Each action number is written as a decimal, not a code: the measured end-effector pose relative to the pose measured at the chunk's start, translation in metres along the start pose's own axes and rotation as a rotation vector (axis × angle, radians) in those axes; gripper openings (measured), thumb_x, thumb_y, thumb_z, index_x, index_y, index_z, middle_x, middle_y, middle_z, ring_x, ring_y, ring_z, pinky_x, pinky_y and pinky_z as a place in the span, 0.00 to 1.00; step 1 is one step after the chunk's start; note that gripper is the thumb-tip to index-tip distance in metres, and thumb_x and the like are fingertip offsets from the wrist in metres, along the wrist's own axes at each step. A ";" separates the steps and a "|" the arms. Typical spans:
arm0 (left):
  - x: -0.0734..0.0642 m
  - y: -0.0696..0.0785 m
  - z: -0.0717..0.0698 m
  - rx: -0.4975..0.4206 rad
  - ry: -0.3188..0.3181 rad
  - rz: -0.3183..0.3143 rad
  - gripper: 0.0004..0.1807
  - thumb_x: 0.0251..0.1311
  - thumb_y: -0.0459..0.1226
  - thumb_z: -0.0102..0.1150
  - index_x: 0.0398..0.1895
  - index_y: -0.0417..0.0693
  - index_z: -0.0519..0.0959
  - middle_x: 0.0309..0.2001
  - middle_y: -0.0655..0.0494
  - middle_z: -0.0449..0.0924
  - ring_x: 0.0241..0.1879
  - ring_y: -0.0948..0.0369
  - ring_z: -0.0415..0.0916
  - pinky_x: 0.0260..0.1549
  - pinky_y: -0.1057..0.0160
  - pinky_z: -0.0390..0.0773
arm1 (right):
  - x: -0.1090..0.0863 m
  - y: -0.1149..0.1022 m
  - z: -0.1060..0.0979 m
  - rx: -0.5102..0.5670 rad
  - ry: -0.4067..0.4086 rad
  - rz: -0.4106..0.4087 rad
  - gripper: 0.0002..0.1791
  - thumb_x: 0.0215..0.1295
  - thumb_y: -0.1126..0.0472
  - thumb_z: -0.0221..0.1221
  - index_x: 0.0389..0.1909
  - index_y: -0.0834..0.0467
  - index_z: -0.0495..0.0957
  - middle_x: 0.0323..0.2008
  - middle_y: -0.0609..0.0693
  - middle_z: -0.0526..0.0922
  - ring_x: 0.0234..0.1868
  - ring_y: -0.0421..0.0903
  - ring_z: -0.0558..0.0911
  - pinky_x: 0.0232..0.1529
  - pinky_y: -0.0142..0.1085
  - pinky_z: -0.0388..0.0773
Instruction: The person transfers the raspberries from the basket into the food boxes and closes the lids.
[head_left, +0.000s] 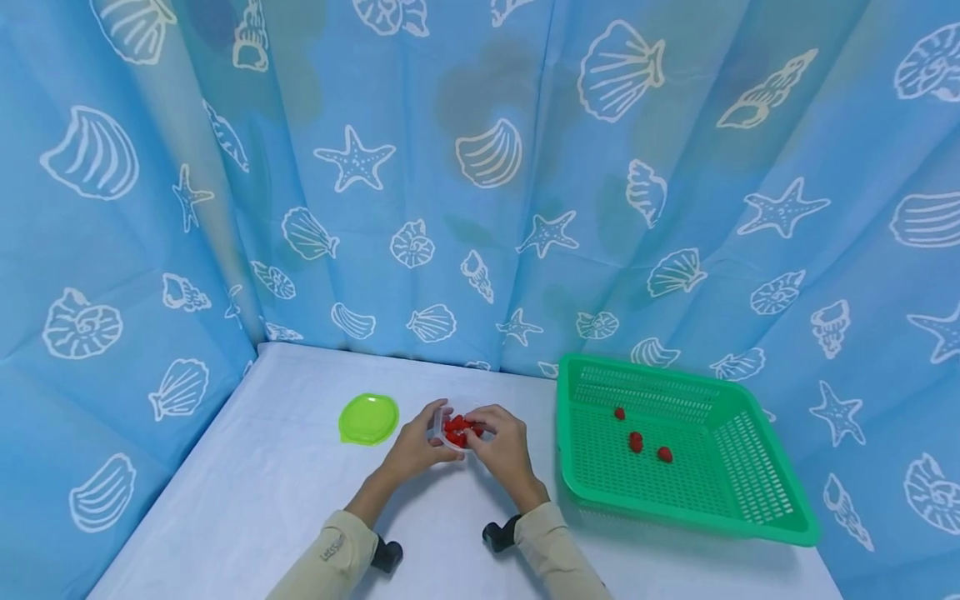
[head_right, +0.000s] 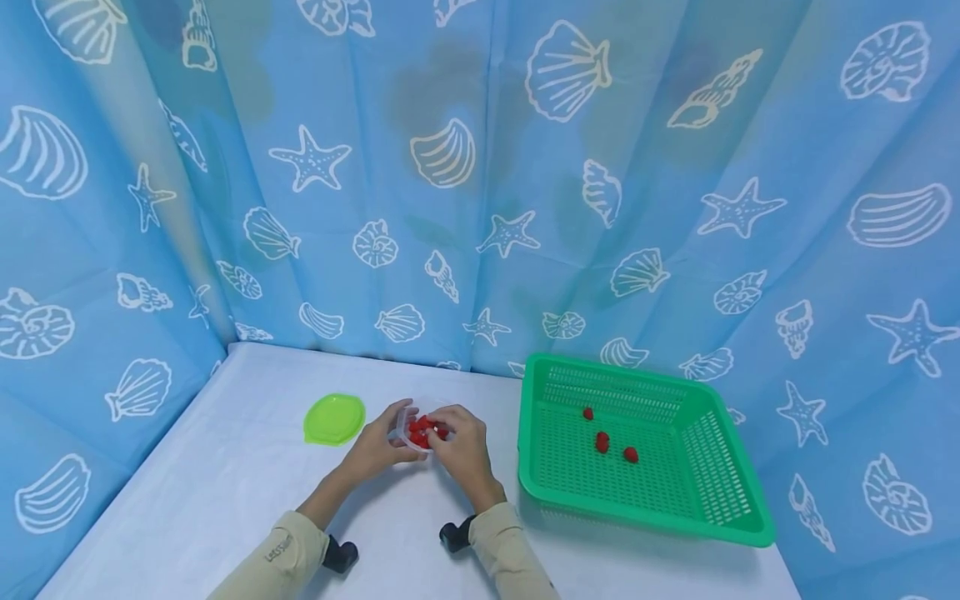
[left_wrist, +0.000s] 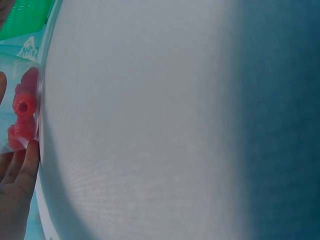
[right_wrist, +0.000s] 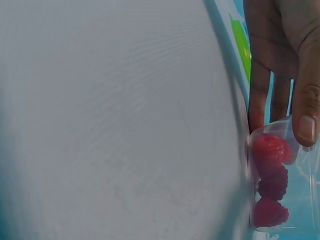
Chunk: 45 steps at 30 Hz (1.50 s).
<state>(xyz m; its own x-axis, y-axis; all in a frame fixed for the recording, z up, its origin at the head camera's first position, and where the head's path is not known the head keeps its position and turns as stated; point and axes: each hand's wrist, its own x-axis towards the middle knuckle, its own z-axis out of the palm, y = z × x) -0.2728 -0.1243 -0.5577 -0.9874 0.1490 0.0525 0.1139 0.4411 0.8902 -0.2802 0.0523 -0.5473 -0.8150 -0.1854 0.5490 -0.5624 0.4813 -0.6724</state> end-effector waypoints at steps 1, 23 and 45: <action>0.000 0.000 0.000 -0.001 -0.001 0.000 0.52 0.45 0.39 0.78 0.74 0.50 0.59 0.68 0.50 0.67 0.66 0.47 0.65 0.51 0.55 0.79 | 0.000 0.000 0.000 -0.007 -0.006 -0.003 0.14 0.52 0.68 0.72 0.41 0.57 0.87 0.40 0.43 0.83 0.42 0.39 0.83 0.45 0.32 0.80; 0.002 0.006 0.003 -0.014 -0.027 0.033 0.50 0.46 0.39 0.77 0.73 0.49 0.59 0.67 0.50 0.68 0.66 0.47 0.65 0.52 0.54 0.78 | 0.005 -0.004 -0.009 -0.036 -0.124 0.031 0.12 0.52 0.69 0.72 0.39 0.61 0.86 0.38 0.50 0.84 0.38 0.44 0.84 0.42 0.35 0.83; -0.002 0.008 -0.003 -0.009 -0.011 -0.040 0.52 0.43 0.38 0.79 0.73 0.50 0.59 0.67 0.50 0.68 0.65 0.46 0.65 0.48 0.53 0.81 | 0.080 -0.036 -0.182 0.151 0.047 -0.224 0.11 0.52 0.82 0.64 0.38 0.72 0.82 0.38 0.67 0.82 0.37 0.63 0.83 0.42 0.47 0.83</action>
<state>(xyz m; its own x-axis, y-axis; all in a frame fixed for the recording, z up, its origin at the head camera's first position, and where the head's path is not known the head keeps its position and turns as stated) -0.2702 -0.1236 -0.5491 -0.9899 0.1415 0.0117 0.0734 0.4389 0.8955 -0.2999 0.1755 -0.3886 -0.6625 -0.2309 0.7126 -0.7453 0.2986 -0.5961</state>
